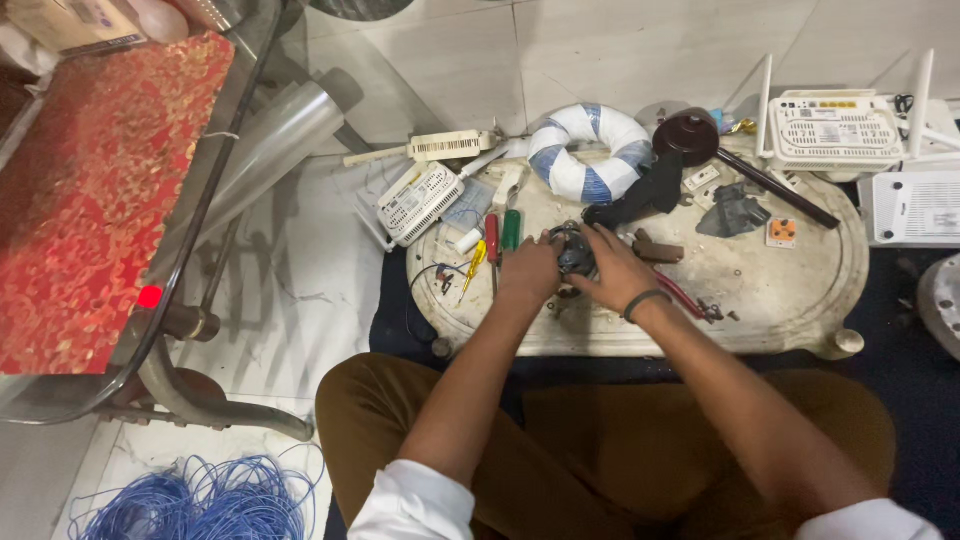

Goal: The person sits on the floor and assembles a small electrical device, likely a ceiling fan motor. They connect wires, attach a black plastic cover, and use a screwdriver to secure components. The person also wipes the device with a cloth and handles a metal base plate.

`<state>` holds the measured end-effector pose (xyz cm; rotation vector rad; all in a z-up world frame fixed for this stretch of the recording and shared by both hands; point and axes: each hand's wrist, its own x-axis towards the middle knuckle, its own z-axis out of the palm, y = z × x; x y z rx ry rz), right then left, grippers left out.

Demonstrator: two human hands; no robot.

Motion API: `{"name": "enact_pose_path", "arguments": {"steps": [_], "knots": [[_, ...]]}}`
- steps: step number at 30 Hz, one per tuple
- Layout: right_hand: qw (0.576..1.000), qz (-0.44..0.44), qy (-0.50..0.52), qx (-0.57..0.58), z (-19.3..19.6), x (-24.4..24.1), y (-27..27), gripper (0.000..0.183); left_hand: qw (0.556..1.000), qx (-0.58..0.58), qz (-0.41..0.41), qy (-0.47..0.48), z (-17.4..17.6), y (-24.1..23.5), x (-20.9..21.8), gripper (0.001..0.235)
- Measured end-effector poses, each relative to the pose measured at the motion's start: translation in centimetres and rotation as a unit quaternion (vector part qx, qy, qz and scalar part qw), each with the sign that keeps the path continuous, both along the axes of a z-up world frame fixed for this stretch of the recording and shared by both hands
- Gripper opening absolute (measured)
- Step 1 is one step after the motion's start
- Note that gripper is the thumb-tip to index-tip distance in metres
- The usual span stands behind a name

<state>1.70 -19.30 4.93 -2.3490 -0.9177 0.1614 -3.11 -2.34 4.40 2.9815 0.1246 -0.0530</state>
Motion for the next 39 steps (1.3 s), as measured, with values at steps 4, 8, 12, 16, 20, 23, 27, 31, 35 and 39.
{"name": "enact_pose_path", "arguments": {"steps": [4, 8, 12, 16, 20, 23, 27, 31, 35, 39], "knots": [[0.995, -0.030, -0.022, 0.090, -2.9, -1.5, 0.3, 0.091, 0.989, -0.106, 0.006, -0.104, -1.3, 0.0, -2.2, 0.059], [0.987, -0.024, -0.045, 0.150, -4.1, -2.4, 1.0, 0.084, 0.938, -0.243, -0.030, -0.247, -3.1, 0.1, -4.6, 0.047], [0.986, -0.028, -0.049, 0.155, -4.6, -2.6, 1.1, 0.081, 0.908, -0.306, -0.014, -0.287, -3.3, -0.7, -4.4, 0.047], [0.980, -0.045, -0.039, 0.193, -5.0, -2.2, 1.6, 0.075, 0.904, -0.322, 0.032, -0.280, -2.6, -1.2, -3.7, 0.044], [0.975, -0.060, -0.036, 0.213, -5.1, -2.2, 1.6, 0.072, 0.896, -0.341, 0.045, -0.281, -2.2, -1.1, -3.2, 0.040], [0.970, -0.063, -0.011, 0.235, -4.9, -1.7, 1.6, 0.077, 0.867, -0.404, 0.040, -0.288, -2.1, -1.0, -3.0, 0.037], [0.972, -0.045, 0.006, 0.231, -4.6, -1.1, 1.4, 0.090, 0.862, -0.427, 0.038, -0.270, -2.1, -0.4, -2.6, 0.033], [0.973, -0.041, 0.021, 0.228, -4.7, -0.7, 1.2, 0.102, 0.875, -0.372, -0.014, -0.309, -2.6, -0.2, -1.0, 0.031], [0.973, -0.040, 0.037, 0.225, -4.6, -0.4, 1.2, 0.100, 0.883, -0.365, -0.022, -0.293, -3.8, 0.3, -0.2, 0.024], [0.977, -0.035, 0.042, 0.208, -4.7, -0.1, 1.4, 0.102, 0.872, -0.397, 0.041, -0.283, -4.1, 0.5, 0.3, 0.021]]}}
